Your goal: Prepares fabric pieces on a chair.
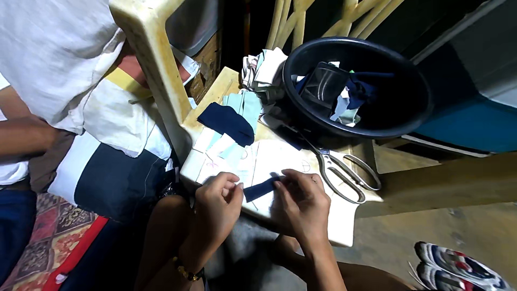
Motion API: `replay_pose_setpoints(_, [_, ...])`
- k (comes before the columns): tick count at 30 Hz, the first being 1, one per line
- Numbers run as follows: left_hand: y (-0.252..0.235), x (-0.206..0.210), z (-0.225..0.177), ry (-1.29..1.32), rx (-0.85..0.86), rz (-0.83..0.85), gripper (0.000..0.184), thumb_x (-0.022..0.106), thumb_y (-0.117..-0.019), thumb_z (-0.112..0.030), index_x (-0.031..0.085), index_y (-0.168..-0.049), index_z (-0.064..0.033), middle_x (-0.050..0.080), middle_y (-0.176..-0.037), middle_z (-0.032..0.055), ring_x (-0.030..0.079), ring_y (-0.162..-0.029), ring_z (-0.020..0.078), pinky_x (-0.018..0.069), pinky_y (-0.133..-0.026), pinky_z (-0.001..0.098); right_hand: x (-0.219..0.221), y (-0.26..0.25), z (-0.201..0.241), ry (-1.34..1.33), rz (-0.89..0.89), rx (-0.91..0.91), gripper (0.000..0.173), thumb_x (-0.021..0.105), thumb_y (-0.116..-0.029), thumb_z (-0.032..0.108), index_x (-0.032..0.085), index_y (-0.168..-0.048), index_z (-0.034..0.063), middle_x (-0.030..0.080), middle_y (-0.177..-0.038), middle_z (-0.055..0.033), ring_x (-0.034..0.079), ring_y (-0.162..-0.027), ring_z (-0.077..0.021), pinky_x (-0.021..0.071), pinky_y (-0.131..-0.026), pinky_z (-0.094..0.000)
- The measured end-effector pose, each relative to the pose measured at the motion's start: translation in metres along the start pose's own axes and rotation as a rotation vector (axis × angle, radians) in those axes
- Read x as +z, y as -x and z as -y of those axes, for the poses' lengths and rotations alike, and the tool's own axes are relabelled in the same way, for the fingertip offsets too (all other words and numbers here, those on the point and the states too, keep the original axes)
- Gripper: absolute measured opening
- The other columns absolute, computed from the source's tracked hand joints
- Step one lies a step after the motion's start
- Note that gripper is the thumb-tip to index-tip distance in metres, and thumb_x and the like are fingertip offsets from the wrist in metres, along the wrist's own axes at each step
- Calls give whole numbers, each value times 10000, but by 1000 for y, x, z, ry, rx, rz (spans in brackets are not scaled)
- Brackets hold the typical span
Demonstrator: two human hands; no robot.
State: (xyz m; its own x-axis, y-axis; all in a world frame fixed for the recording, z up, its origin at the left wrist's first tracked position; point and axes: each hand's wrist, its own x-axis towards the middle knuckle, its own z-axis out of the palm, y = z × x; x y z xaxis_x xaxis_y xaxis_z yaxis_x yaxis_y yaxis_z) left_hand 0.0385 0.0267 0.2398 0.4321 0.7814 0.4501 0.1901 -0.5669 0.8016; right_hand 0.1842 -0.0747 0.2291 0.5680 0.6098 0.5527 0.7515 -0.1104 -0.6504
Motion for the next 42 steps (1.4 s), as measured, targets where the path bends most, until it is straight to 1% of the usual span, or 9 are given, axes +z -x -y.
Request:
replay_pose_setpoints(2, [0,0,1,25,14,-24,87,667,-860,-39,705,-905,25,676,-722,27,568,-574,-56,472,-544,85,0,0,0,0,3,2,200,691,-871,99,733,-1022,-23,711,-829,-51,612,-836,-122,469,-801,-222])
replay_pose_setpoints(5, [0,-3,1,-4,55,36,79,682,-841,-37,727,-884,13,678,-767,44,563,-600,-36,462,-558,83,0,0,0,-3,1,-1,201,685,-870,93,732,-1026,-25,711,-826,-49,606,-834,-118,459,-802,-223])
replay_pose_setpoints(9, [4,-3,-1,-59,122,167,126,772,-816,-127,773,-905,-37,696,-915,96,561,-672,28,435,-575,124,0,0,0,-4,-2,-1,204,685,-869,91,732,-1027,-29,709,-824,-53,605,-834,-119,460,-798,-219])
replay_pose_setpoints(12, [8,2,0,-83,142,198,160,808,-796,-135,780,-930,-53,686,-970,117,621,-736,90,512,-642,176,0,0,1,-1,-5,-9,206,682,-868,90,731,-1028,-30,707,-825,-52,603,-834,-115,459,-797,-211])
replay_pose_setpoints(23, [9,3,0,-111,131,205,150,807,-792,-118,795,-932,-67,686,-1001,126,642,-759,122,547,-686,219,2,0,0,-5,-10,-22,208,676,-873,76,726,-1035,-44,702,-820,-69,605,-815,-124,463,-800,-229])
replay_pose_setpoints(28, [8,4,-2,-120,120,176,269,835,-752,-146,773,-992,-42,669,-980,114,591,-712,88,489,-617,172,2,0,0,1,-10,-20,210,676,-871,76,725,-1035,-44,699,-816,-60,598,-809,-117,456,-793,-222])
replay_pose_setpoints(32, [7,3,-5,-135,84,169,352,849,-733,-150,718,-1036,-27,681,-1001,108,550,-653,86,450,-560,193,2,0,0,-3,-9,-22,211,673,-874,82,726,-1038,-40,700,-814,-55,595,-806,-110,452,-792,-221])
replay_pose_setpoints(36, [7,3,-4,-138,101,171,313,847,-733,-142,711,-992,-33,675,-993,108,572,-675,98,470,-568,201,2,1,-1,0,-8,-21,209,673,-878,82,725,-1038,-42,698,-819,-62,598,-811,-106,456,-793,-213])
replay_pose_setpoints(42, [9,3,-2,-115,113,198,133,825,-772,-116,778,-872,-44,680,-1034,153,651,-757,122,554,-683,208,3,0,1,0,-14,-29,201,677,-866,74,725,-1024,-41,699,-805,-53,593,-807,-106,442,-801,-220])
